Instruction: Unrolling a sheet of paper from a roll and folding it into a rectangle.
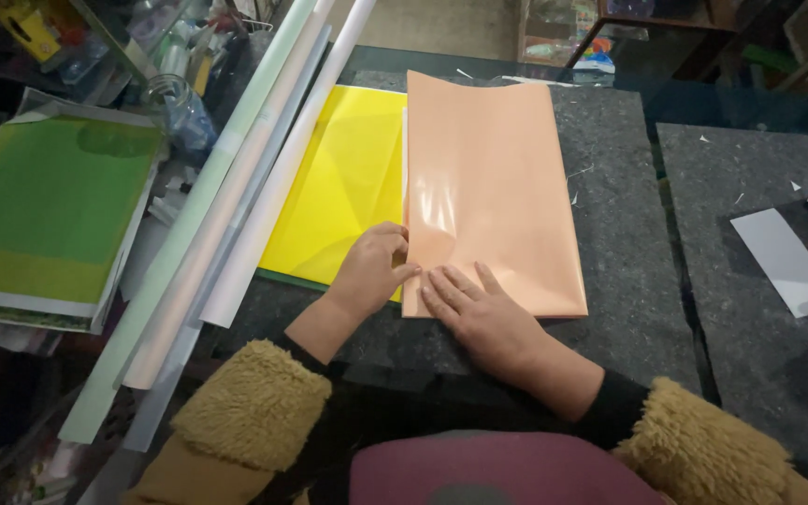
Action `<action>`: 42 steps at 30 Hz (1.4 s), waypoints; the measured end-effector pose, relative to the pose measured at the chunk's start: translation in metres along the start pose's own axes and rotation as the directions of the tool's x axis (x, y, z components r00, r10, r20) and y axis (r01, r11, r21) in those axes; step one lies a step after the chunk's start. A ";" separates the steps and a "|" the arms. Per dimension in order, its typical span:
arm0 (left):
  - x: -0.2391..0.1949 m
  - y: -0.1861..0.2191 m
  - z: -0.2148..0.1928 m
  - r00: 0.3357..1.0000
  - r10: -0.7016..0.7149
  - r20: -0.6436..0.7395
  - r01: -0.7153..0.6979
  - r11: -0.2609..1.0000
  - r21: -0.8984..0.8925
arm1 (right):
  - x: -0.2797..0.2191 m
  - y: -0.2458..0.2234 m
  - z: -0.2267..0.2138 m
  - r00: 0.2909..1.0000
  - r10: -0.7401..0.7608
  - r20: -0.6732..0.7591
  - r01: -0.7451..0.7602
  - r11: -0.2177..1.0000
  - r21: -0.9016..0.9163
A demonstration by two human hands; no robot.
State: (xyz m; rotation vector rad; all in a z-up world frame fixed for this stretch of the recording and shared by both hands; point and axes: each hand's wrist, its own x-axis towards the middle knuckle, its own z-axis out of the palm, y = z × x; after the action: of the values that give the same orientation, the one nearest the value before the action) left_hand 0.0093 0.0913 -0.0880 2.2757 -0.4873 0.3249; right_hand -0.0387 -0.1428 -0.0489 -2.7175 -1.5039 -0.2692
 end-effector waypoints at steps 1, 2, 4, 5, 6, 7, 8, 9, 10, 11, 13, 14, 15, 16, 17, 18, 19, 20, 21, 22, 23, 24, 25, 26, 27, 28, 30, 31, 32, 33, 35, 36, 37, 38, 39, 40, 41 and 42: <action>0.000 0.000 0.000 1.000 0.001 0.001 -0.001 1.000 0.000 | 0.000 0.000 0.001 1.000 0.002 -0.001 -0.002 1.000 0.000; 0.000 -0.001 0.000 1.000 -0.014 0.007 0.014 1.000 -0.013 | -0.001 0.000 0.002 1.000 -0.007 -0.012 0.007 1.000 0.010; -0.001 -0.001 0.001 1.000 -0.028 0.013 0.029 0.999 -0.025 | -0.001 -0.001 0.004 1.000 -0.014 -0.024 0.015 1.000 0.021; -0.003 -0.001 0.002 1.000 -0.029 0.012 0.029 1.000 -0.011 | -0.001 -0.002 0.004 1.000 -0.007 -0.019 0.008 0.999 0.037; -0.004 0.000 0.002 0.999 -0.029 0.012 0.029 1.000 0.004 | 0.000 -0.002 0.004 1.000 0.000 -0.014 0.001 0.999 0.054; -0.004 0.004 0.002 1.000 -0.028 0.012 0.027 1.000 0.004 | 0.000 -0.002 0.002 1.000 0.001 -0.015 0.000 0.999 0.053; -0.004 0.009 0.001 0.999 -0.017 -0.029 0.017 1.000 0.020 | 0.001 -0.002 0.000 1.000 0.004 -0.011 -0.003 0.998 0.065; -0.006 0.013 0.000 0.998 -0.008 -0.069 0.010 0.999 0.037 | 0.001 -0.003 -0.002 1.000 0.007 -0.006 -0.006 0.997 0.080; -0.007 0.013 0.002 0.998 -0.008 -0.067 0.011 0.999 0.036 | 0.001 -0.003 -0.002 1.000 0.008 -0.005 -0.007 0.997 0.082; -0.007 0.013 0.003 0.998 -0.023 -0.067 0.024 0.999 0.028 | 0.001 -0.003 -0.002 1.000 0.004 -0.005 -0.003 0.997 0.078; -0.007 0.011 0.004 0.997 -0.036 -0.065 0.037 0.999 0.021 | 0.001 -0.003 -0.003 1.000 0.001 -0.006 -0.001 0.997 0.074; -0.007 0.009 0.005 0.999 -0.033 -0.043 0.035 0.999 0.034 | 0.001 -0.003 -0.002 1.000 -0.004 -0.005 0.005 0.998 0.063; -0.007 0.008 0.005 0.999 -0.032 -0.020 0.033 0.998 0.047 | 0.001 -0.003 -0.002 1.000 -0.010 -0.003 0.011 0.999 0.053; -0.006 0.008 0.005 0.999 -0.032 -0.019 0.032 0.998 0.048 | 0.001 -0.003 -0.002 1.000 -0.009 -0.004 0.010 0.999 0.053; -0.006 0.009 0.005 0.999 -0.038 0.004 0.038 0.998 0.048 | 0.001 -0.003 -0.002 1.000 -0.009 -0.002 0.009 0.999 0.050; -0.005 0.009 0.005 0.999 -0.044 0.028 0.043 0.998 0.047 | 0.001 -0.003 -0.002 1.000 -0.008 -0.001 0.008 0.999 0.047; -0.003 0.011 0.009 0.999 -0.045 0.029 0.044 0.998 0.047 | 0.002 -0.003 -0.002 1.000 -0.008 0.000 0.008 0.999 0.048; -0.002 0.012 0.013 1.000 -0.015 0.014 0.013 0.997 0.082 | 0.002 -0.004 -0.002 1.000 -0.009 -0.003 0.009 0.999 0.049; 0.001 0.013 0.016 1.000 0.017 -0.002 -0.017 0.993 0.117 | 0.003 -0.004 -0.003 1.000 -0.011 -0.006 0.011 0.999 0.048; 0.002 0.010 0.026 1.000 0.017 -0.003 -0.017 0.993 0.117 | 0.003 -0.002 -0.001 1.000 -0.011 -0.006 0.011 0.999 0.047; 0.002 0.008 0.036 0.995 0.102 0.005 -0.102 0.979 0.177 | 0.003 -0.001 0.001 1.000 -0.027 -0.005 0.027 0.999 0.047; 0.003 0.006 0.046 0.982 0.186 0.018 -0.185 0.954 0.236 | 0.002 0.000 0.003 0.999 -0.042 -0.003 0.042 0.998 0.047; 0.002 0.011 0.048 0.982 0.187 0.018 -0.186 0.954 0.234 | 0.002 0.000 0.005 0.999 -0.040 -0.002 0.040 0.998 0.047; 0.002 0.016 0.050 0.981 0.180 0.075 -0.194 0.938 0.288 | 0.002 0.001 0.007 0.998 -0.058 0.020 0.057 0.998 0.034; 0.003 0.021 0.052 0.976 0.174 0.133 -0.210 0.917 0.340 | 0.001 0.002 0.009 0.997 -0.071 0.039 0.070 0.997 0.020; 0.005 0.032 0.045 0.974 0.179 0.136 -0.215 0.916 0.338 | 0.001 0.003 0.010 0.997 -0.065 0.038 0.064 0.998 0.018; 0.007 0.053 0.034 0.992 0.007 0.129 -0.058 0.916 0.396 | -0.001 0.002 0.011 0.993 -0.059 0.099 0.057 0.998 0.020; 0.008 0.051 0.035 0.991 0.011 0.133 -0.063 0.917 0.395 | -0.003 0.004 0.014 0.994 -0.053 0.098 0.051 0.998 0.020; 0.010 0.049 0.035 0.990 -0.001 0.139 -0.054 0.919 0.390 | -0.005 0.005 0.017 0.997 -0.048 0.052 0.043 0.996 0.080; 0.012 0.046 0.034 0.990 -0.015 0.143 -0.042 0.921 0.386 | -0.006 0.005 0.020 0.999 -0.042 0.005 0.040 0.989 0.142; 0.019 0.016 0.044 0.978 0.104 0.180 -0.173 0.886 0.430 | -0.005 0.004 0.011 0.997 -0.030 -0.065 0.043 0.976 0.212; 0.022 0.001 0.048 0.951 0.218 0.218 -0.298 0.833 0.467 | -0.005 0.002 0.006 0.991 -0.016 -0.134 0.053 0.959 0.278; 0.027 -0.002 0.044 0.953 0.215 0.215 -0.294 0.832 0.470 | -0.005 0.003 0.006 0.991 -0.021 -0.135 0.058 0.959 0.278; 0.033 -0.005 0.040 0.947 0.246 0.208 -0.301 0.904 0.303 | -0.004 0.003 0.006 0.991 -0.013 -0.132 0.050 0.959 0.279; 0.037 -0.008 0.035 0.941 0.275 0.197 -0.302 0.945 0.125 | -0.004 0.003 0.007 0.992 -0.003 -0.129 0.039 0.959 0.282; 0.038 0.003 0.030 0.942 0.271 0.197 -0.299 0.946 0.127 | -0.003 0.002 0.005 0.992 -0.006 -0.129 0.043 0.958 0.284; 0.041 0.014 0.024 0.976 0.115 0.182 -0.108 0.993 -0.050 | -0.003 0.001 0.003 0.993 0.002 -0.118 0.031 0.961 0.276; 0.044 0.026 0.019 0.979 -0.045 0.197 0.090 0.970 -0.225 | -0.002 0.001 0.001 0.994 0.011 -0.108 0.018 0.963 0.268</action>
State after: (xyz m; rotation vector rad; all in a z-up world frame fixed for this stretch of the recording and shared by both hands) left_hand 0.0390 0.0506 -0.0679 2.0965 -0.5157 0.0121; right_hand -0.0392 -0.1450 -0.0507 -2.4483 -1.4028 -0.1931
